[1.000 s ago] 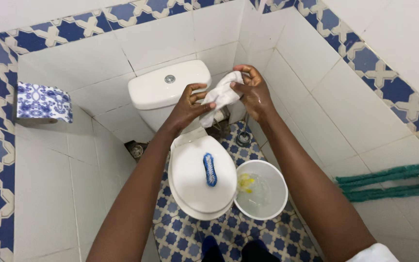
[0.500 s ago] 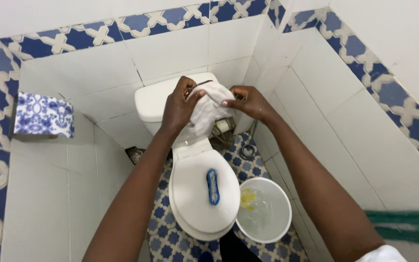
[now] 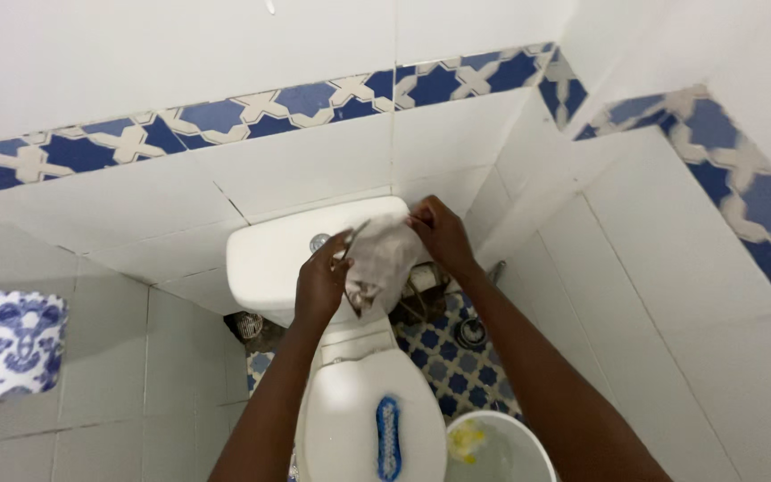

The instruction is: The person scrubs the top of a white toilet cistern with a blue brush, then wipes it with a white cloth and a yellow cloth. The person repeatedly scrubs and wipes the cistern surface using water from a nearby bucket.

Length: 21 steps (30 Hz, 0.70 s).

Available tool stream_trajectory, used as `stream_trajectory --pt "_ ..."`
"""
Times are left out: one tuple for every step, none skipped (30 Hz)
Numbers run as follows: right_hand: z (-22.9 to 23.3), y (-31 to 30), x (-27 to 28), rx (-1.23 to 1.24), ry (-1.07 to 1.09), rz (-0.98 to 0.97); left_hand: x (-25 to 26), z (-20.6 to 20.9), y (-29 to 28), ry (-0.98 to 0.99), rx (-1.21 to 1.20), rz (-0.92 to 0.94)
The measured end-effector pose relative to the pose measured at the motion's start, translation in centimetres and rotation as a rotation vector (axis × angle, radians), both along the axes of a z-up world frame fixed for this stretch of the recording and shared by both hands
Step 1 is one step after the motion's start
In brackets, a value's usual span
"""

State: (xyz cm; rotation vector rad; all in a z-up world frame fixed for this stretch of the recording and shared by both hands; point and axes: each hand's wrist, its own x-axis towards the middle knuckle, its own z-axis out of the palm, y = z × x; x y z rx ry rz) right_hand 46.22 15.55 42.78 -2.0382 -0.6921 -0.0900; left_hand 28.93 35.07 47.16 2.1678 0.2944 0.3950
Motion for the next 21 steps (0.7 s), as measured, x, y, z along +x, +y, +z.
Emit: stream_trajectory --pt "-1.1 1.6 1.3 -0.054 -0.069 -0.013 0.9 -0.6 0.4 -0.049 -0.014 -0.006" --pt "-2.6 3.0 1.5 -0.089 -0.090 -0.002 1.5 -1.2 0.9 -0.015 -0.001 0.046" --pt "-4.6 4.4 1.0 -0.124 -0.112 0.010 2.2 -1.7 1.3 0.018 0.012 0.098" --pt "-6.4 5.9 0.1 -0.154 -0.137 0.018 2.8 -2.2 1.9 0.047 0.029 0.147" --pt "-8.1 7.3 -0.9 -0.185 -0.162 0.027 3.0 -2.6 2.4 0.053 0.033 0.136" --pt "-9.6 8.4 -1.8 -0.219 -0.185 0.039 2.6 -3.1 2.7 0.063 0.032 0.128" --pt "-10.6 9.1 -2.0 -0.253 -0.207 0.051 2.1 -3.6 2.9 0.072 0.032 0.120" --pt "-11.3 9.8 -1.6 -0.349 -0.184 0.004 1.7 -4.0 3.1 0.041 0.041 0.102" --pt "-11.7 10.5 -0.9 -0.444 -0.160 -0.043 1.2 -4.4 3.3 0.010 0.050 0.083" --pt "-12.0 11.3 -0.1 -0.539 -0.135 -0.090 0.9 -4.7 3.7 -0.020 0.060 0.065" --pt "-12.0 12.1 0.7 -0.634 -0.109 -0.136 0.8 -4.9 4.2 0.009 0.070 0.070" --pt "-12.2 12.7 1.5 -0.733 -0.083 -0.181 0.6 -5.1 4.5 0.039 0.076 0.075" --pt "-12.4 13.4 2.0 -0.833 -0.057 -0.226 0.3 -5.2 4.9 0.070 0.082 0.080" --pt "-12.6 13.3 2.5 -0.777 -0.078 -0.229 -0.1 -5.3 5.3 0.045 0.089 0.074" --pt "-12.7 12.8 3.0 -0.722 -0.099 -0.234 -0.5 -5.4 5.8 0.020 0.095 0.068" --pt "-12.5 12.5 3.4 -0.661 -0.131 -0.239 -0.6 -5.2 6.4 -0.017 0.105 0.067" --pt "-12.2 11.9 3.3 -0.649 -0.048 -0.310 -0.7 -5.1 6.8 -0.020 0.105 0.062" --pt "-11.7 11.6 3.1 -0.631 0.033 -0.378 -0.9 -5.0 7.3 -0.024 0.109 0.061" --pt "-11.2 12.0 2.7 -0.611 0.115 -0.444 -1.1 -4.9 8.0 -0.028 0.114 0.061" --pt "-10.8 12.9 2.1 -0.583 0.114 -0.535 -1.3 -5.0 8.8 -0.061 0.156 0.041" --pt "-10.4 13.9 1.4 -0.554 0.113 -0.626 -1.3 -5.1 9.6 -0.094 0.198 0.022"
